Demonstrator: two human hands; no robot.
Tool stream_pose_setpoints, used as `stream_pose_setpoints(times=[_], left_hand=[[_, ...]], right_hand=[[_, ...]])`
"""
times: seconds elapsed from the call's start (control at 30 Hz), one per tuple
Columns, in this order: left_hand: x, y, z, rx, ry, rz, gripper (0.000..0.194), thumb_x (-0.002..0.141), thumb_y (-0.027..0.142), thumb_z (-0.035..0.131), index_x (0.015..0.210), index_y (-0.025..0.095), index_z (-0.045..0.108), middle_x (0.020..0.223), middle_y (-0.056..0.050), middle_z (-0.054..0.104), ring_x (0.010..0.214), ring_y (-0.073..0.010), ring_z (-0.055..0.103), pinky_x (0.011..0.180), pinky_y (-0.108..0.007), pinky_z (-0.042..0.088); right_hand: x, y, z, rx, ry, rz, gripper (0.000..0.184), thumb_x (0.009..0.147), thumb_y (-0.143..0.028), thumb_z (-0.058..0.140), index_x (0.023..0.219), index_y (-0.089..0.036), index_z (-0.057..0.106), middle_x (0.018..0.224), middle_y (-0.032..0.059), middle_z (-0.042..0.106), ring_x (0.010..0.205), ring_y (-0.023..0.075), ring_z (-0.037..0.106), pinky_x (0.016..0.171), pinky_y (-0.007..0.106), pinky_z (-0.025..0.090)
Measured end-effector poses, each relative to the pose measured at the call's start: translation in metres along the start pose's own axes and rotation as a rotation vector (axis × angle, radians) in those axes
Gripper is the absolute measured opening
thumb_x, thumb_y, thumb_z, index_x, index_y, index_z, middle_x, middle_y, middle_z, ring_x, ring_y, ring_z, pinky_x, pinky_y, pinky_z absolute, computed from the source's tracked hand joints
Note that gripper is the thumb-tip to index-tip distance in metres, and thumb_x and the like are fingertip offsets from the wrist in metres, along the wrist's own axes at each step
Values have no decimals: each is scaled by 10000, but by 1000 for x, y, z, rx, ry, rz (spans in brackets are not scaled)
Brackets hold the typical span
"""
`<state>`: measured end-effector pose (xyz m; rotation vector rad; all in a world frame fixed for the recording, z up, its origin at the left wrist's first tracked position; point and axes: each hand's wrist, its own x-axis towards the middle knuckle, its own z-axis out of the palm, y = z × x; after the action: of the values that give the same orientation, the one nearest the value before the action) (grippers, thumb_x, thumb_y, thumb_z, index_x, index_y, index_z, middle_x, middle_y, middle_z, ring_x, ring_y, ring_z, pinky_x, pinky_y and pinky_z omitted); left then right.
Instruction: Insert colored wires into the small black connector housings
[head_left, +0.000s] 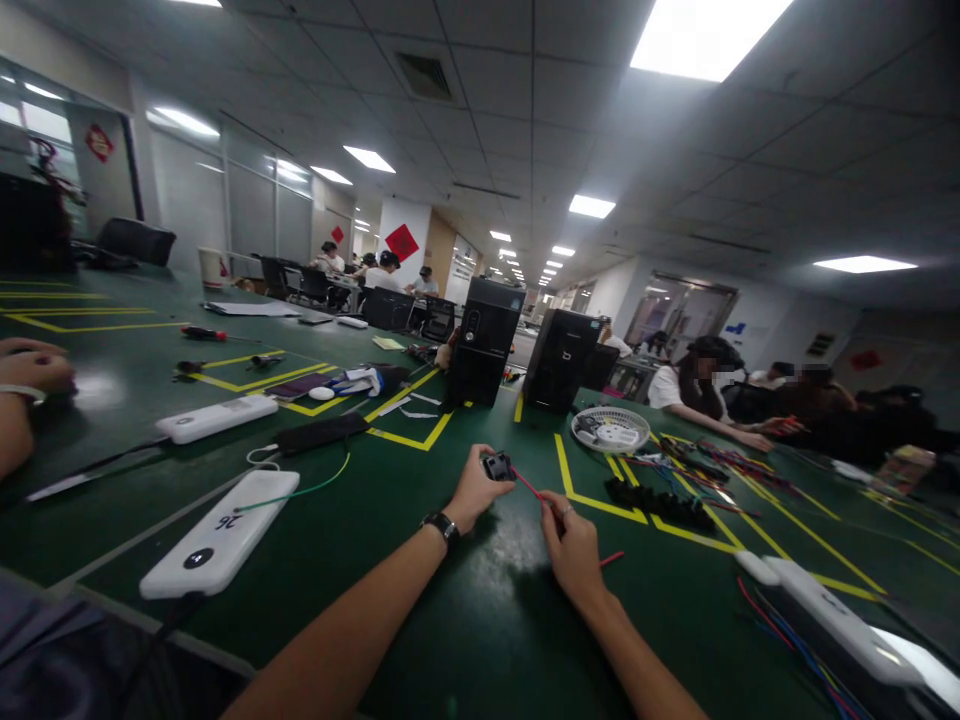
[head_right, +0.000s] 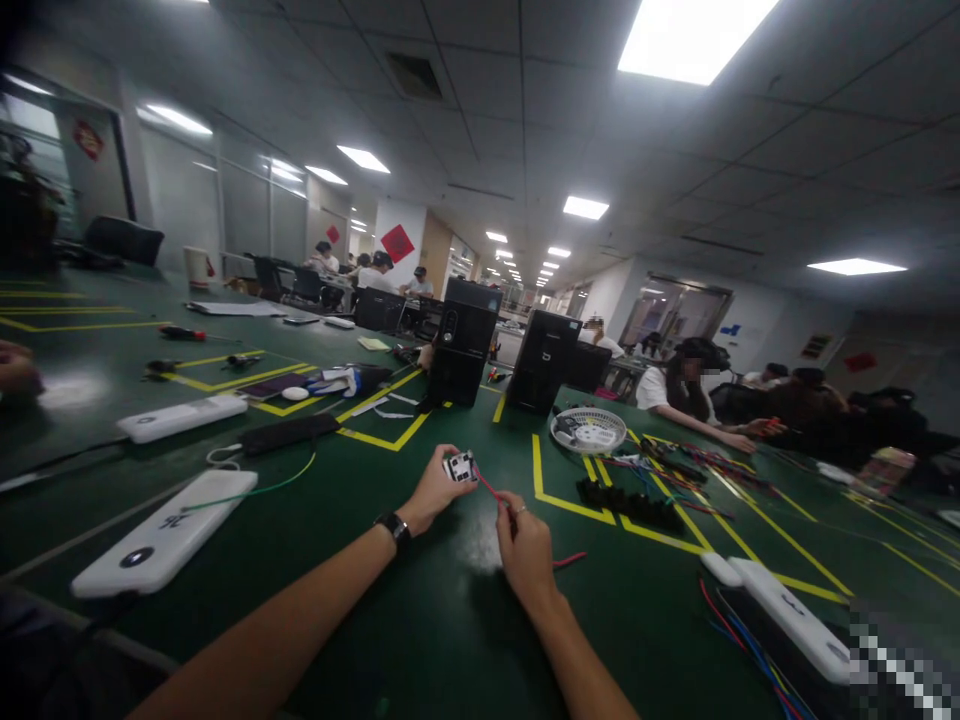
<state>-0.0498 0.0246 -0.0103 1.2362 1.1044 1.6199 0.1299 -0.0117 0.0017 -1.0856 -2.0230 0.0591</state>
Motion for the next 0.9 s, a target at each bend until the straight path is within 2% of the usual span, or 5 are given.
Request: stream_pose_setpoints(times=[0.17,0.6,0.7,0.8,0.9], left_hand=[[-8,2,6,-115,-137,-80,637,572,146,775,1083,208,400,934,-33,600,768,-156,629,648,-277,522],[-11,10,7,-178,-119,-37,549,582,47,717,1015,205,421,1085,-77,593,881,-186,630,722,-350,558],[-13,10,8,-263,-145,-80,540,614,58,710,1027,216,400,1174,-98,554,900,-184,626,710,-361,574],[-13,12,9,-339,-173,-102,551,634,74,723,1035,229,378,1244,-98,520,947,-181,626,771,-387,572],[-13,17,8,-381,-177,-113,482,683,130,713,1012,234,376,1258,-87,513,973,-187,633,806,-406,563]], right_hand=[[-5,3,-6,21,13,41,327,925,-302,369,1092,-153,607,810,57,682,637,160,625,628,245,449],[-6,-2,-6,13,-33,22,306,924,-292,369,1054,-173,620,688,19,645,556,150,585,576,243,411],[-6,-2,-5,21,-34,18,307,926,-291,366,1050,-173,621,696,25,650,574,156,594,583,245,413],[-6,-3,-5,33,-33,13,312,926,-288,359,1054,-177,622,707,28,656,592,159,607,580,240,416],[-6,-5,-5,42,-38,10,314,923,-285,363,1075,-185,618,723,25,666,603,158,614,571,234,414]])
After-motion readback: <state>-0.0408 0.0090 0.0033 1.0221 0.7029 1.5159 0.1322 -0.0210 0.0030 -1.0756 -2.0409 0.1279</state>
